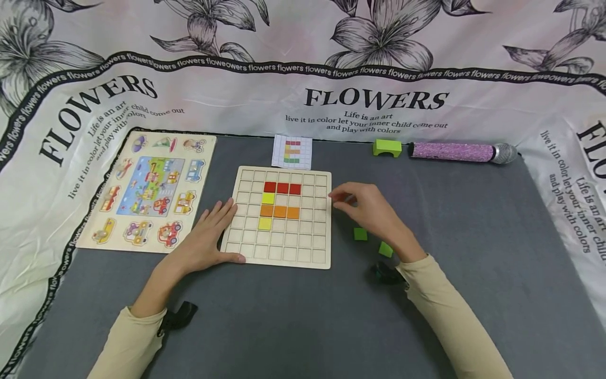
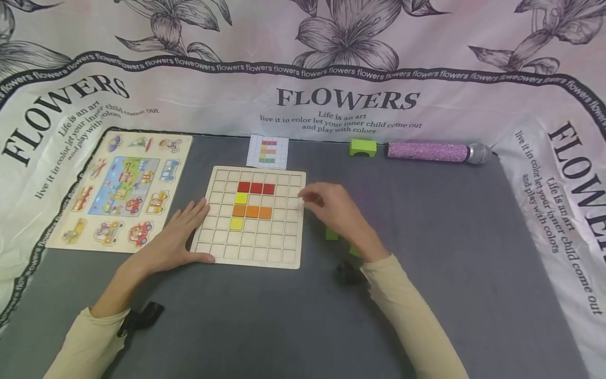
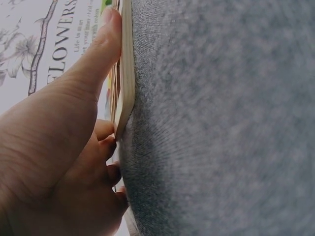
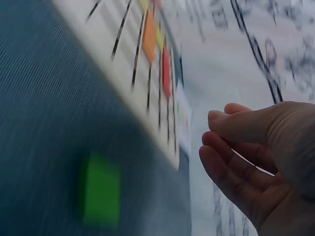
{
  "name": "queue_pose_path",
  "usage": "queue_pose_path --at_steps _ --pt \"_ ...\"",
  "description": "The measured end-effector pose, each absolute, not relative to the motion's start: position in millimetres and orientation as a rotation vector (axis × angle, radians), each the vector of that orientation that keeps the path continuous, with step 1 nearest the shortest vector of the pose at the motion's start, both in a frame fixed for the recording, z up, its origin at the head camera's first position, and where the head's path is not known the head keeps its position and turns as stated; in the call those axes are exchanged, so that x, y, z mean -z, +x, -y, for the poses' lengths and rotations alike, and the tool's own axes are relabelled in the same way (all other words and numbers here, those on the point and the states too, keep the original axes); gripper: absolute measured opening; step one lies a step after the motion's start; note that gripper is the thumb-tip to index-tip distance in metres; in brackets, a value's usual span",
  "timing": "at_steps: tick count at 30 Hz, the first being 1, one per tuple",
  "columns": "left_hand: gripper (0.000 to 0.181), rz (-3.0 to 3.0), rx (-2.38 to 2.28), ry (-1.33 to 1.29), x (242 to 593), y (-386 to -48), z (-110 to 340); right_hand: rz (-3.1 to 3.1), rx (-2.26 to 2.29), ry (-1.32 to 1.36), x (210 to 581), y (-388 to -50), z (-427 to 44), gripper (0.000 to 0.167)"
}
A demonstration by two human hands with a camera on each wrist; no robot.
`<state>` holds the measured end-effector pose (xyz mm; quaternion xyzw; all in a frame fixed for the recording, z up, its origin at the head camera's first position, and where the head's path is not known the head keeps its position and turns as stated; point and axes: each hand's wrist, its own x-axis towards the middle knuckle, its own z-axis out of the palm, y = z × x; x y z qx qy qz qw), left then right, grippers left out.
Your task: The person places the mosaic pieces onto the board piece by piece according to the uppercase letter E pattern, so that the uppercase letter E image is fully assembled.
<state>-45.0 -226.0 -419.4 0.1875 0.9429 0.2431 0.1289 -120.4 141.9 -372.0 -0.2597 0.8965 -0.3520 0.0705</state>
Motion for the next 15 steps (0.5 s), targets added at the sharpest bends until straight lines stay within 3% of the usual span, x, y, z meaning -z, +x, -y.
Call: queue_pose_path --at_steps 7,15 --pt "0.119 -2.734 -0.707 0.538 420 -45 227 -2.761 1.031 -0.598 386 -113 -199 0.021" --pt "0.119 -2.731 -0.704 0.53 418 -45 226 -2.83 0.923 -0.481 398 -100 -232 0.024"
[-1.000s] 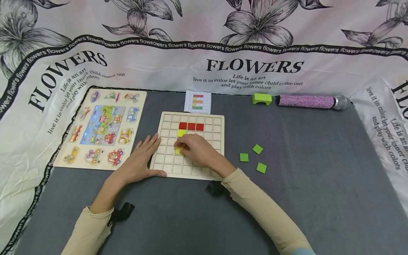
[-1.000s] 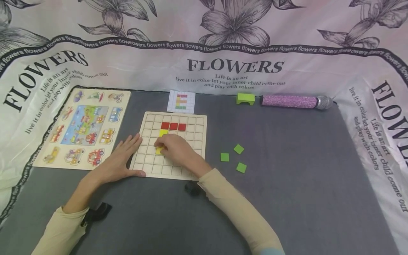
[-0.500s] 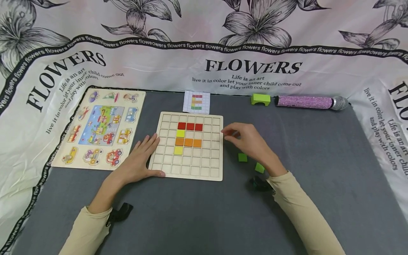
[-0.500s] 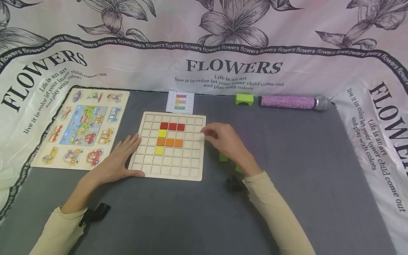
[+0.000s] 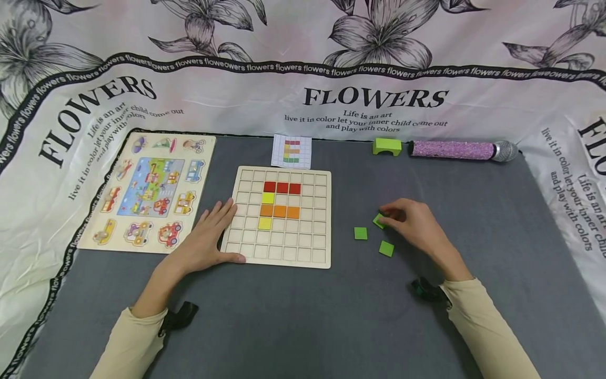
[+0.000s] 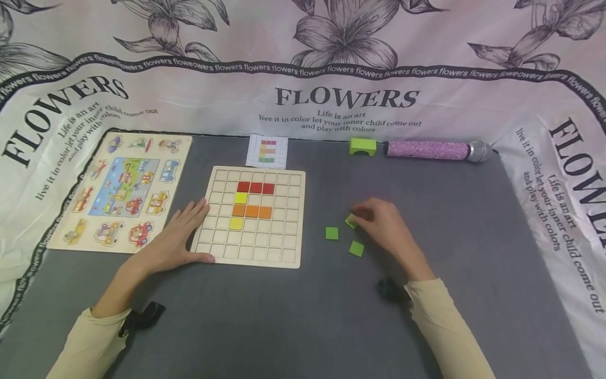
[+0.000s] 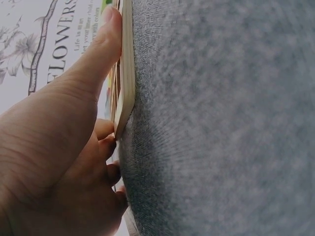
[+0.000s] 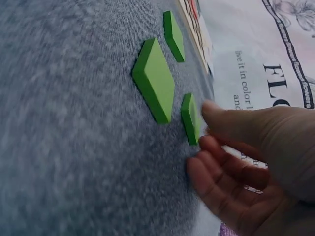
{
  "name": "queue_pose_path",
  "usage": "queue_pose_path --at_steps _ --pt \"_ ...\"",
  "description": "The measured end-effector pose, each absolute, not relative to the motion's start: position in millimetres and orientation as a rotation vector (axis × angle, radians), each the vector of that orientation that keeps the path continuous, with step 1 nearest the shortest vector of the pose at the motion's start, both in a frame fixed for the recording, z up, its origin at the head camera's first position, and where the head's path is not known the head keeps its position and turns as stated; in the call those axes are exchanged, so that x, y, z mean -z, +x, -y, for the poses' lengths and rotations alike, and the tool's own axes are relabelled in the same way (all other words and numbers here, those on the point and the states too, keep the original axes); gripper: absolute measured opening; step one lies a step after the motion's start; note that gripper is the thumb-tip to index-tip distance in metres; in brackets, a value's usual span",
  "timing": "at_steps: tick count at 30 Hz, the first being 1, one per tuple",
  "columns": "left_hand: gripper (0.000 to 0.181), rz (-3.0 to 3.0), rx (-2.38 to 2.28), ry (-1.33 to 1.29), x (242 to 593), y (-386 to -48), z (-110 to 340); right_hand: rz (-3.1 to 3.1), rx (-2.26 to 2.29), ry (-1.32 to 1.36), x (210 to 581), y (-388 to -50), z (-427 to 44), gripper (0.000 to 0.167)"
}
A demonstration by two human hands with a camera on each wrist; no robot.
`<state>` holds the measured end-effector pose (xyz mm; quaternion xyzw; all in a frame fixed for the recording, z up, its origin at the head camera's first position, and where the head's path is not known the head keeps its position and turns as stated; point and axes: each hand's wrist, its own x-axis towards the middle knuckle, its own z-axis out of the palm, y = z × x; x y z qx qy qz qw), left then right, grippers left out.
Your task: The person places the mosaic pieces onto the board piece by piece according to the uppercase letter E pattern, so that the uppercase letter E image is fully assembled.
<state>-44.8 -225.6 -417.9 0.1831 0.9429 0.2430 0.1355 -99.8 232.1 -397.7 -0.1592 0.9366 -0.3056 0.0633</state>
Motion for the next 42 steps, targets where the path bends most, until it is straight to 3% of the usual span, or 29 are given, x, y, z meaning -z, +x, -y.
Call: queue_pose_path --at_steps 7,19,25,42 --pt "0.121 -2.735 -0.703 0.522 418 -44 226 -2.839 0.83 -0.485 396 -95 -233 0.032" --pt "0.121 -2.733 -0.711 0.522 420 -45 225 -2.732 0.859 -0.391 378 -107 -216 0.016" --pt "0.121 -2.734 -0.708 0.523 421 -46 226 -2.683 1.001 -0.413 375 -112 -206 0.017" --pt "0.121 -2.74 -0.742 0.542 420 -45 226 -2.487 1.254 -0.608 396 -120 -100 0.015"
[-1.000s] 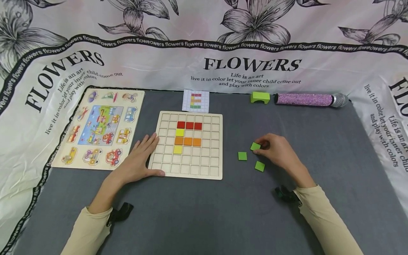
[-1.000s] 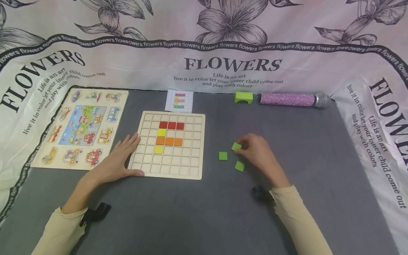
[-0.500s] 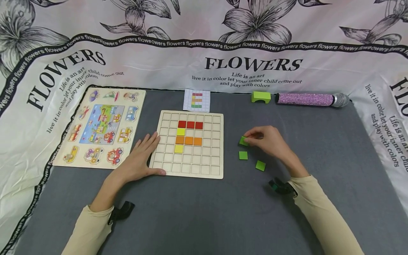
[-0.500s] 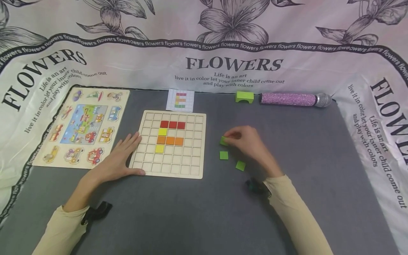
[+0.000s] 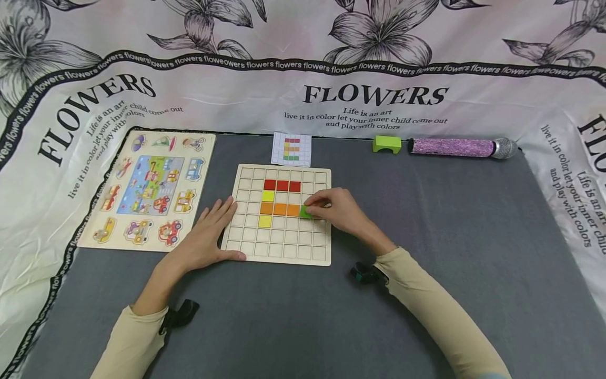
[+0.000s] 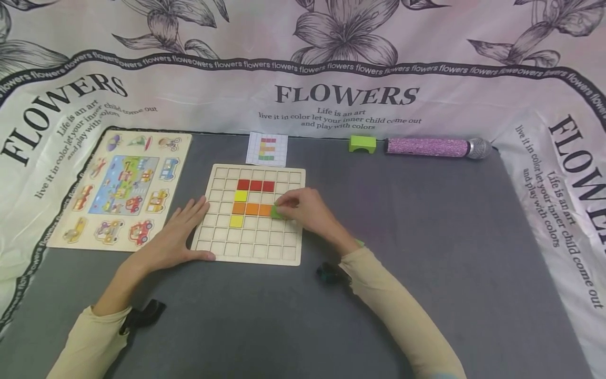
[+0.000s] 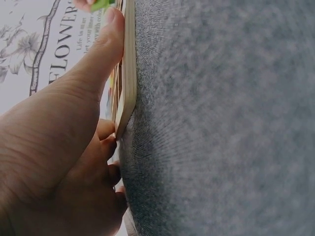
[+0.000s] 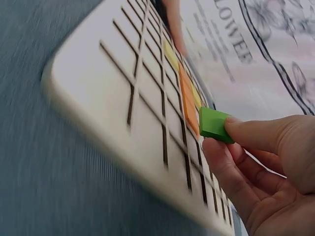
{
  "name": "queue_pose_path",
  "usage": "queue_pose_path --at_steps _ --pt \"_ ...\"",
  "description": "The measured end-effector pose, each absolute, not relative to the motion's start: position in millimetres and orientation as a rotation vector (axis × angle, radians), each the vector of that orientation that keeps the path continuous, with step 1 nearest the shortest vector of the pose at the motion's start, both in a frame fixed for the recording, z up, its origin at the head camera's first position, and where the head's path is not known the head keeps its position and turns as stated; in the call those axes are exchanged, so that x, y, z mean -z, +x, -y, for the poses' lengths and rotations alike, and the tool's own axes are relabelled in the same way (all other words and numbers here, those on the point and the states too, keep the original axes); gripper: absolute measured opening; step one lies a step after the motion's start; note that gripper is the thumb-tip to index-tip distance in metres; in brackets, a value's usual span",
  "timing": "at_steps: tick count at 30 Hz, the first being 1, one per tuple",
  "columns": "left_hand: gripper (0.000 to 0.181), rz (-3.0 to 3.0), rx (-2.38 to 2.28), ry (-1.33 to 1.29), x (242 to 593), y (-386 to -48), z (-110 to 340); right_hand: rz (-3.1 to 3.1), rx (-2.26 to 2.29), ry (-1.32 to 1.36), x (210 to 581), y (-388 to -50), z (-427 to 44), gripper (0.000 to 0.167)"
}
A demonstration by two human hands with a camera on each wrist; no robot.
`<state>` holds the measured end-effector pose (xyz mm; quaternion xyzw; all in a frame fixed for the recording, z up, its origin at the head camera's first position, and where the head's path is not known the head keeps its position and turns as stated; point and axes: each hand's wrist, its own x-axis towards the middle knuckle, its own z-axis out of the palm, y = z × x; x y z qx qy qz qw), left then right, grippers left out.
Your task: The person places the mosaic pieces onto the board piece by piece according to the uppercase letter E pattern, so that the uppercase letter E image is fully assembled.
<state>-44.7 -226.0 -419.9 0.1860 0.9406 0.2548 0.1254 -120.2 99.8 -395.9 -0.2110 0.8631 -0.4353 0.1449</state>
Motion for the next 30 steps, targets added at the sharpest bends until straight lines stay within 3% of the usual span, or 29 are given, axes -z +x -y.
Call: queue_pose_path --at_steps 13,30 --pt "0.12 -2.725 -0.724 0.523 420 -46 226 -2.386 1.281 -0.732 401 -107 -40 0.013" --pt "0.12 -2.747 -0.725 0.54 421 -45 226 -2.472 1.21 -0.75 410 -89 -16 0.006"
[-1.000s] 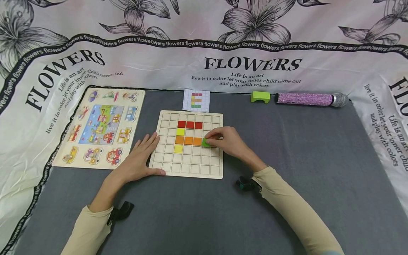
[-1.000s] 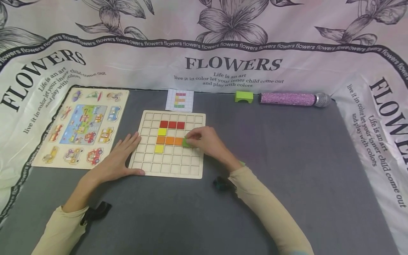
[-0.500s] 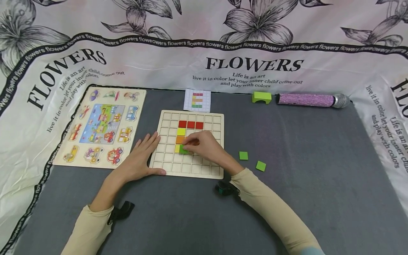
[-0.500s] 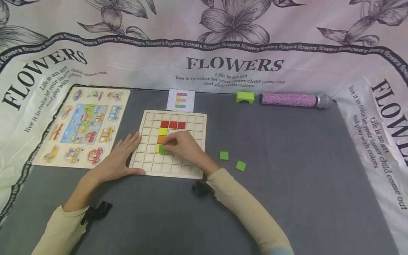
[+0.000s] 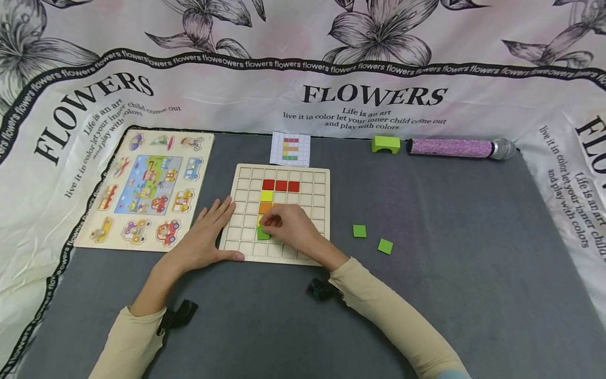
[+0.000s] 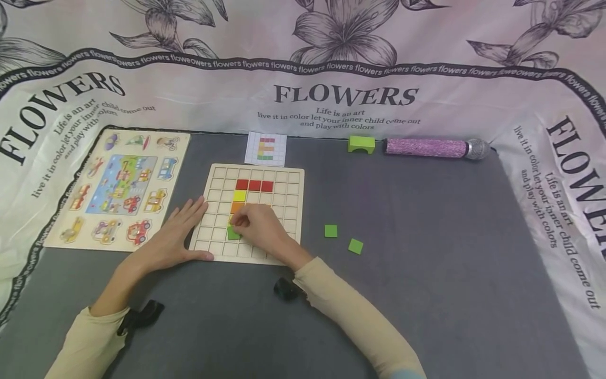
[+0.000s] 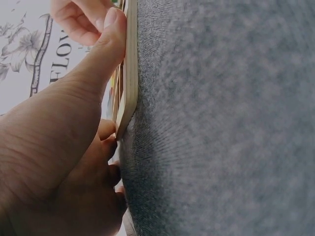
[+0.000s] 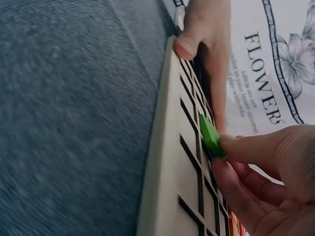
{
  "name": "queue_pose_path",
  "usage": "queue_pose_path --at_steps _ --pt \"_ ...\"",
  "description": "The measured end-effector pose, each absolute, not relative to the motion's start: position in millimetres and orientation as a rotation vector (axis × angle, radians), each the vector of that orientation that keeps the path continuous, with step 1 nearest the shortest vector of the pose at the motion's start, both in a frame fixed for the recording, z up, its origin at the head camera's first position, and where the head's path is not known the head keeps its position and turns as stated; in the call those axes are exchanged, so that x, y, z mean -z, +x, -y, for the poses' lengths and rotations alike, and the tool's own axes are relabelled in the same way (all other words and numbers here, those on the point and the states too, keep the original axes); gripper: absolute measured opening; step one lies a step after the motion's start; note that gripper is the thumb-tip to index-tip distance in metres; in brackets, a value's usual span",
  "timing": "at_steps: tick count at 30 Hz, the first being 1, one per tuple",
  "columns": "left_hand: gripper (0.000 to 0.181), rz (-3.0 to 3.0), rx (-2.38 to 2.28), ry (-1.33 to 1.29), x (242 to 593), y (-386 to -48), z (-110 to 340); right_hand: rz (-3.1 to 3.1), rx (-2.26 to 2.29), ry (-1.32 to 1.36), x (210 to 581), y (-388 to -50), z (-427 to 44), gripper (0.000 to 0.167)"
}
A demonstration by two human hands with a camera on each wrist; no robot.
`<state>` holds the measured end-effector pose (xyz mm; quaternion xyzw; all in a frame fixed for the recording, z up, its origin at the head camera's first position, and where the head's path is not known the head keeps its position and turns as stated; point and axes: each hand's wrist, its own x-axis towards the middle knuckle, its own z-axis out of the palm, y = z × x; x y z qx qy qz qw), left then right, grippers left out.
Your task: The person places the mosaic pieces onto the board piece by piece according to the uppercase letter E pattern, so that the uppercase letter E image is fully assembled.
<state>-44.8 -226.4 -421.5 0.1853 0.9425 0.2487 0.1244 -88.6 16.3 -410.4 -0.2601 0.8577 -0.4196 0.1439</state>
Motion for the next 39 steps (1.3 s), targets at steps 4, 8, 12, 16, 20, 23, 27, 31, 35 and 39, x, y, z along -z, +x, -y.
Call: queue_pose_path --at_steps 4,8,12,16,20,23,27,31,35,39 --pt "0.119 -2.746 -0.726 0.537 421 -45 226 -2.497 1.174 -0.775 411 -86 -13 0.006" --pt "0.119 -2.737 -0.721 0.523 420 -45 226 -2.51 1.168 -0.769 411 -84 -12 0.006" --pt "0.119 -2.736 -0.717 0.516 420 -45 225 -2.528 1.149 -0.778 410 -83 -11 0.006" --pt "0.119 -2.737 -0.72 0.519 418 -45 225 -2.526 1.127 -0.804 408 -83 -11 0.006" --pt "0.119 -2.737 -0.711 0.52 419 -45 226 -2.473 1.143 -0.827 404 -86 -18 0.008" --pt "0.119 -2.736 -0.707 0.521 419 -45 226 -2.465 1.168 -0.831 402 -89 -30 0.009" --pt "0.119 -2.734 -0.718 0.53 419 -45 226 -2.5 1.186 -0.81 398 -94 -52 0.011" --pt "0.118 -2.728 -0.732 0.541 419 -44 226 -2.518 1.167 -0.815 393 -98 -80 0.014" --pt "0.118 -2.729 -0.736 0.547 419 -45 225 -2.57 1.127 -0.797 392 -100 -111 0.017" --pt "0.119 -2.732 -0.729 0.543 420 -45 226 -2.624 1.102 -0.743 393 -98 -145 0.021"
